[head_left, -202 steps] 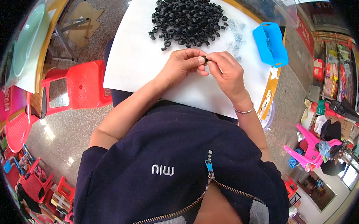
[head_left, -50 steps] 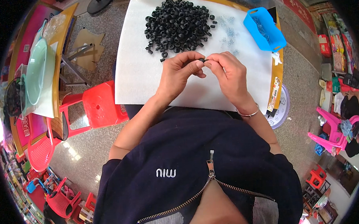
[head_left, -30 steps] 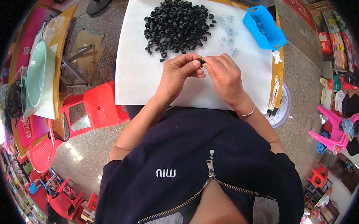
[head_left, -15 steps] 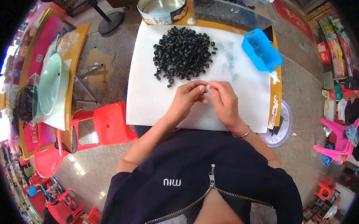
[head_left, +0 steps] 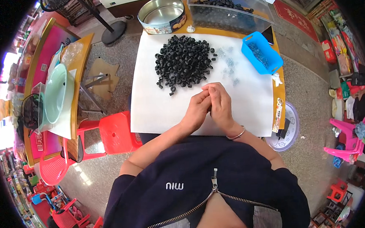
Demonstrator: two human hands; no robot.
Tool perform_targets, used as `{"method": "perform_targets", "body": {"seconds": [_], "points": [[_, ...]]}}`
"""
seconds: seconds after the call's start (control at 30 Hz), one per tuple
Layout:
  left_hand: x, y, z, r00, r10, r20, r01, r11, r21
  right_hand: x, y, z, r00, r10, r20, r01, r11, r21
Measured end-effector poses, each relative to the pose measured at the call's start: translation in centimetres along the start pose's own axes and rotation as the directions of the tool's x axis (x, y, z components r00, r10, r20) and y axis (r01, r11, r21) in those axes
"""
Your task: Assembling small black plastic bead components by hand.
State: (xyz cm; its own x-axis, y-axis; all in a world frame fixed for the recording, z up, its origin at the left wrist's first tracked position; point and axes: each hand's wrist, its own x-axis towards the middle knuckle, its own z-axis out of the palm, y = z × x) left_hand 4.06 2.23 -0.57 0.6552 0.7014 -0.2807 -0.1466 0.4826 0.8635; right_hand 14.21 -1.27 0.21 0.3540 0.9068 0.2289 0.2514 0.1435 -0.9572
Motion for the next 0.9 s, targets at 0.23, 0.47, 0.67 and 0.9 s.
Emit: {"method": "perform_targets", "body": {"seconds": [0.23,0.47,0.67,0.9], "points": [[0.2,1.1,-2.7,0.986,-0.047,0.162,0.095,0.948,-0.304,0.9,0.4,-2.8,0.965,-0.065,0.256,0.043,0.995,0.090],[-0.3,0.7,-4.0,0.999,0.010,-0.042,-0.013,0.997,-0.074,13.5,-2.5,-6.8,0.905,-0.421,-0.063,0.371,0.852,-0.369],[0.0,-0.5,-4.8,0.995,0.079,0.058,-0.072,0.990,-0.117,26.7,-1.2,-9.5,0.675,-0.737,0.040,0.494,0.411,-0.766],[0.3,-0.2,-5.3,0.998,-0.004,0.065,0.021,0.965,-0.262,18.5,3.1,-5.4,0.843,-0.478,0.245,0.516,0.594,-0.618]]}}
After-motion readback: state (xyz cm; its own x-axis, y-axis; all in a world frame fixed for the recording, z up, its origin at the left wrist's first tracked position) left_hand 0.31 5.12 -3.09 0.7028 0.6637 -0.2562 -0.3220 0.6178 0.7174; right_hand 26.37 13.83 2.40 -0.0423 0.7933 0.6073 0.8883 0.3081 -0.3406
